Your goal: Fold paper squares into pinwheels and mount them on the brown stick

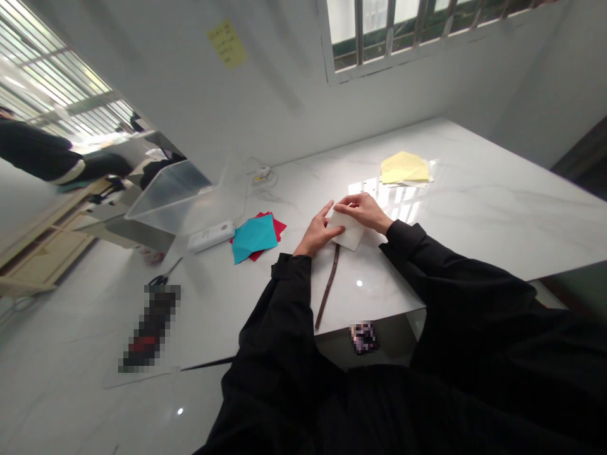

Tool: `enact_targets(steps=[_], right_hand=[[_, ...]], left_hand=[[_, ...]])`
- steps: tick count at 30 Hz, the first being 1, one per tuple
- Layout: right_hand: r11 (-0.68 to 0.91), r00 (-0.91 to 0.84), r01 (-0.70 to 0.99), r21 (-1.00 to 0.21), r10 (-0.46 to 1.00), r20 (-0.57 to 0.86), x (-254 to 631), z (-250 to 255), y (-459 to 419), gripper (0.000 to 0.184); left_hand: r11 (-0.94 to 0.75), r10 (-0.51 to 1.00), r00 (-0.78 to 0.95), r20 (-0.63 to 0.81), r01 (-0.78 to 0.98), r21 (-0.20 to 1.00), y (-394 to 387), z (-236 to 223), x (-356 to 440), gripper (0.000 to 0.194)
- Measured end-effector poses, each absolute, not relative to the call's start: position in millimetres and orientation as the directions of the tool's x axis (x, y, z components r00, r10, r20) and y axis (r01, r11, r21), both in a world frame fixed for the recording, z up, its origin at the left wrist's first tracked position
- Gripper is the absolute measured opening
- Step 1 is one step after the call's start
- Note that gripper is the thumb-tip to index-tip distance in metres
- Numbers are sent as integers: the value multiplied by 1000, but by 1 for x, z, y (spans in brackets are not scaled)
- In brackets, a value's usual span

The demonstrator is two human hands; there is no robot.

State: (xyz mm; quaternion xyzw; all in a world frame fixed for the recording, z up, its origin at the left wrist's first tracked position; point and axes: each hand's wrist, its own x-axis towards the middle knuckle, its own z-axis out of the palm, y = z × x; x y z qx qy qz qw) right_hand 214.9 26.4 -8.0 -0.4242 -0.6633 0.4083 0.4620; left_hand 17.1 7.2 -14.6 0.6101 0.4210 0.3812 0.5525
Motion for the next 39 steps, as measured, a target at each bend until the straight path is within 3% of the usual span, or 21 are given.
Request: enact_targets(steps=[4,10,13,17,20,24,32,39], right_hand=[[323,-186,199,-925,939,288,213,-10,27,41],[337,-89,181,-924,941,326,218,-9,35,54],[310,109,287,-906,929,353,238,-14,47,44],[150,282,542,-827,894,348,273,-32,64,34],[21,291,680,-733,910,296,288,-45,72,37],[0,259,753,-658,919,296,287,-50,79,33],[-36,275,748,-663,925,261,282,-41,82,22],[-46,269,760,-649,930,249,282,-38,81,25]], left_hand=[[-40,933,359,0,103,994,6,-14,17,118],[-9,962,274,15,-21,1000,11,-18,15,114],[-16,983,179,38,-120,993,14,-22,14,101],[-41,994,94,62,-212,976,16,-23,13,73],[-43,997,55,59,-247,968,16,-23,13,60],[-51,998,14,57,-264,963,16,-23,14,55],[-26,999,-34,19,-215,976,18,-26,15,49],[-43,998,-42,35,-193,980,19,-28,15,48]])
